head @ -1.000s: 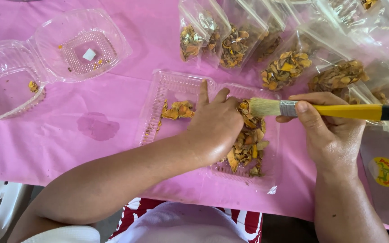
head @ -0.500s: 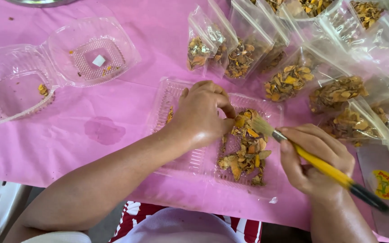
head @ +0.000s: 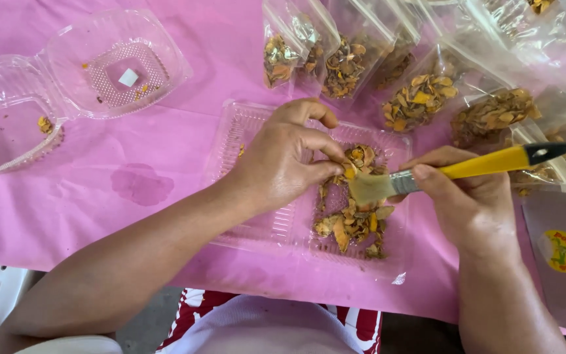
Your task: Packaging dried tea leaves into small plastic bags and using a brush to organize the material.
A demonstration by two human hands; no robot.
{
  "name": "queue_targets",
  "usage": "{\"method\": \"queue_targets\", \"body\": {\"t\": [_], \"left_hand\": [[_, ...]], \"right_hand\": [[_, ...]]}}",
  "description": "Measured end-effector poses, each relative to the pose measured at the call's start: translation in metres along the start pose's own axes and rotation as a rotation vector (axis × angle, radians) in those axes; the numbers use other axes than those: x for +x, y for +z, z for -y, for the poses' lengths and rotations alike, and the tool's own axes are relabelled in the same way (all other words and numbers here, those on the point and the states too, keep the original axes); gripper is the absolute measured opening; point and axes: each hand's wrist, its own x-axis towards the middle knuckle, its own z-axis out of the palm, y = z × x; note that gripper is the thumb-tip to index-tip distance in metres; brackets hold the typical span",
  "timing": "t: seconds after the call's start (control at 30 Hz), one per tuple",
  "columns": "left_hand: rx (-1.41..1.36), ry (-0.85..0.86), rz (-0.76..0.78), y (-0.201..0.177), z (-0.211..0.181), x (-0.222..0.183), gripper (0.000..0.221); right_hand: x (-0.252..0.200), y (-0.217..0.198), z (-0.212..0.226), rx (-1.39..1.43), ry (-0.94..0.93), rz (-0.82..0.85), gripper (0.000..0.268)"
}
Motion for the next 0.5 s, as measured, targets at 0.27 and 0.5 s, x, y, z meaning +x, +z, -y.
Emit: {"method": "queue_targets", "body": {"t": [0.27,0.5], "left_hand": [[0.780,-0.091,0.151,-0.047,0.010,0.000,0.006],[0.952,-0.117,0.253,-0.028,-0.021,-0.002,0.006]], "right_hand": [[0.003,-0.003,0.016,-0.428,-0.077,-0.124,0.013],[0.002,-0.003,0.018,-0.571,-0.107,-0.139,0.015]]}}
